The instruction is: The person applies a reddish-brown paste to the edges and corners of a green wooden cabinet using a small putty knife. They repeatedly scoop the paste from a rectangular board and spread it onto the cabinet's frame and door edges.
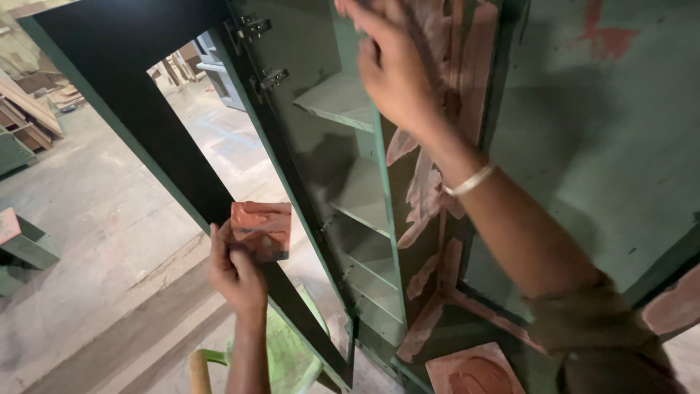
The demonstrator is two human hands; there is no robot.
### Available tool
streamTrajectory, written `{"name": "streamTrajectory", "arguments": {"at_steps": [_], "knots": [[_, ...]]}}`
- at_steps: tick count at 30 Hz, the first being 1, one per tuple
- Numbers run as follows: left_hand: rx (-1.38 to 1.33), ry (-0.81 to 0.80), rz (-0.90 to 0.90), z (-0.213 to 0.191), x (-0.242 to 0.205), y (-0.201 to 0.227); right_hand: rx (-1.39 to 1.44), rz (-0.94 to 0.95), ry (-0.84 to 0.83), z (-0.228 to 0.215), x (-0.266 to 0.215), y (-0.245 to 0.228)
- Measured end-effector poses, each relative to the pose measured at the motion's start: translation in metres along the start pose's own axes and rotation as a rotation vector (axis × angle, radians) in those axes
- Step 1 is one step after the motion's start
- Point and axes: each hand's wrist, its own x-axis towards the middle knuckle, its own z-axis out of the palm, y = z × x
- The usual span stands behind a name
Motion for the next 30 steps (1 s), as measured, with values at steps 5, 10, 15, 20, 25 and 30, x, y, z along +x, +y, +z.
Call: {"name": "streamTrajectory", "arguments": {"at_steps": [5, 10, 15, 20, 25, 30], "knots": [[0.087, -0.114, 0.393, 0.019, 0.0, -0.007, 0.065, 0.358, -0.411, -0.04, -0.041, -0.053], [0.224, -0.195, 0.406, 0.0, 0.019, -0.048, 0.242, 0.43, -0.504, -0.037, -0.06, -0.066], [0.227, -0.237, 0.52, -0.037, 0.047, -0.085, 0.272, 0.445, -0.548, -0.034, -0.068, -0.067], [-0.117, -0.24, -0.074, -0.063, 0.086, -0.074, 0.148, 0.552, -0.645, -0.045, -0.071, -0.083], [-0.262, -0.512, -0.335, -0.01, 0.038, -0.039, 0.116, 0.156, -0.695, -0.058, -0.073, -0.109], [-0.812, -0.784, -0.775, 0.061, -0.057, -0.003, 0.237, 0.228, -0.906, -0.087, -0.105, -0.124]]}}
